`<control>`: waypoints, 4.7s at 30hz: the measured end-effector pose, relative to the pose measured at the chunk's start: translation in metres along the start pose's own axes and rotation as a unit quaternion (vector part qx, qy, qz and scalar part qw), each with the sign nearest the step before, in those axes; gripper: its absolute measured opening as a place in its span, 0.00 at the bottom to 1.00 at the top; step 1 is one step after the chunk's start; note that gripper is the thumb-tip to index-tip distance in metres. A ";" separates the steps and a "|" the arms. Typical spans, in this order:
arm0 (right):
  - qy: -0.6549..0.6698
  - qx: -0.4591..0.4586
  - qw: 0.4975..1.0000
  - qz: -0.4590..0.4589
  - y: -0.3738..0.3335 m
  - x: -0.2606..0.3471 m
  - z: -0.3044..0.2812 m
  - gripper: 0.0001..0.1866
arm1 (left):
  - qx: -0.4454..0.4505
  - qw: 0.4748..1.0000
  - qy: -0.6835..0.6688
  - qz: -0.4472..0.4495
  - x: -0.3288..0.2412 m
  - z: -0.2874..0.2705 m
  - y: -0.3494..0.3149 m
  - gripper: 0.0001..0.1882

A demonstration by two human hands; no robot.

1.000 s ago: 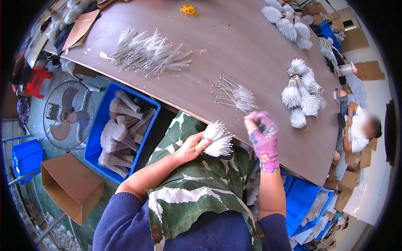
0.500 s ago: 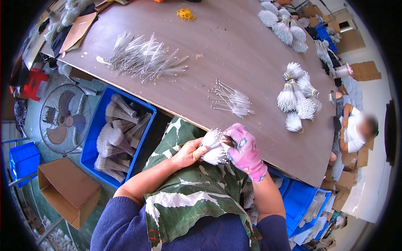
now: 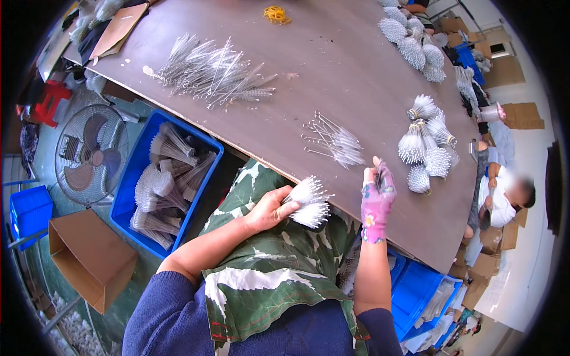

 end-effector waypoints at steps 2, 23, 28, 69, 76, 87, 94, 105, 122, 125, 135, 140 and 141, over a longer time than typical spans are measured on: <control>-0.012 0.091 0.987 -0.129 -0.023 0.028 0.012 0.02 | 0.005 1.000 0.018 0.001 0.001 -0.001 -0.001 0.18; -0.138 0.175 0.951 -0.213 -0.082 0.039 0.038 0.14 | -0.041 0.989 0.140 0.030 -0.008 -0.005 -0.002 0.20; -0.182 0.157 0.935 -0.260 -0.088 0.049 0.039 0.13 | -0.070 0.986 0.146 0.039 -0.008 -0.006 -0.004 0.19; -0.130 0.205 0.953 -0.179 -0.077 0.028 0.028 0.07 | -0.028 0.978 0.189 0.079 -0.009 -0.003 -0.002 0.21; -0.182 0.248 0.914 -0.264 -0.085 0.026 0.040 0.09 | -0.026 0.972 0.217 0.092 -0.003 -0.006 -0.004 0.23; -0.159 0.295 0.913 -0.234 -0.080 0.034 0.052 0.17 | -0.017 0.969 0.229 0.086 -0.013 -0.002 -0.003 0.19; -0.198 0.331 0.868 -0.313 -0.090 0.045 0.059 0.16 | -0.014 0.972 0.217 0.091 -0.008 -0.002 -0.002 0.20; 0.116 -0.041 0.992 0.018 0.020 0.004 0.007 0.04 | 0.001 0.992 0.102 0.069 -0.011 0.002 0.000 0.16; -0.196 0.428 0.840 -0.271 -0.108 0.039 0.095 0.11 | 0.158 0.986 -0.047 0.001 -0.031 0.042 -0.037 0.19; -0.240 0.433 0.823 -0.279 -0.119 0.032 0.085 0.11 | 0.142 0.987 0.016 0.078 -0.031 0.038 -0.038 0.19; 0.013 0.270 0.959 0.087 -0.048 0.027 0.024 0.05 | 0.118 0.988 -0.094 0.011 -0.023 0.031 -0.023 0.16; -0.031 0.309 0.943 0.118 -0.070 0.005 0.025 0.05 | 0.126 0.981 -0.143 -0.042 -0.014 0.032 -0.020 0.20; -0.002 0.319 0.939 0.125 -0.072 0.001 0.029 0.05 | 0.123 0.979 -0.152 -0.057 -0.012 0.031 -0.018 0.20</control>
Point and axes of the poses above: each hand's wrist, its own y-axis towards the middle knuckle, its own z-axis out of the palm, x = y × z, the point moved 8 cm from there along y, towards the middle knuckle, and after that the axes turned 14 degrees about -x, right-handed, at the moved point
